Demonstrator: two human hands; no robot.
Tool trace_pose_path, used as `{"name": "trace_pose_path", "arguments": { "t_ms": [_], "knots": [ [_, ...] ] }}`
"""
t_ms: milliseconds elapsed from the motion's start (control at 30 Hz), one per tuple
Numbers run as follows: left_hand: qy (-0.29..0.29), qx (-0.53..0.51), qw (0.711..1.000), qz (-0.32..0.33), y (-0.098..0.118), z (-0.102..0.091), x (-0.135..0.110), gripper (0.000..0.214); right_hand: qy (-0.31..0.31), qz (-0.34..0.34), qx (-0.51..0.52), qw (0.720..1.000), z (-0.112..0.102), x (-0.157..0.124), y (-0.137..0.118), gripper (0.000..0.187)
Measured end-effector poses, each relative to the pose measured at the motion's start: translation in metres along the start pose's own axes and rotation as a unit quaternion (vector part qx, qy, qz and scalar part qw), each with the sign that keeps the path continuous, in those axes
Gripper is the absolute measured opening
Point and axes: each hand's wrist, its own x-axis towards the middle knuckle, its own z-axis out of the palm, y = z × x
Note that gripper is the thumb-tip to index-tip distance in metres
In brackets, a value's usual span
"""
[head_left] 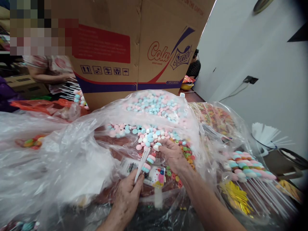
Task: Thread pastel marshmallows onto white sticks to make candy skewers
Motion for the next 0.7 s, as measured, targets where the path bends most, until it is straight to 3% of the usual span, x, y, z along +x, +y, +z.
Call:
{"name": "trace_pose_path", "arguments": {
  "t_ms": [333,700],
  "knots": [
    [-0.006,-0.002,1.0,0.004,-0.001,0.001,0.001,0.034,-0.011,-0.017,0.0,1.0,0.004,-0.006,0.006,0.031],
    [0.058,0.001,0.998,0.011,0.006,0.008,-0.003,0.032,-0.08,-0.081,-0.157,0.981,-0.003,-0.011,0.009,0.019]
  ]
}}
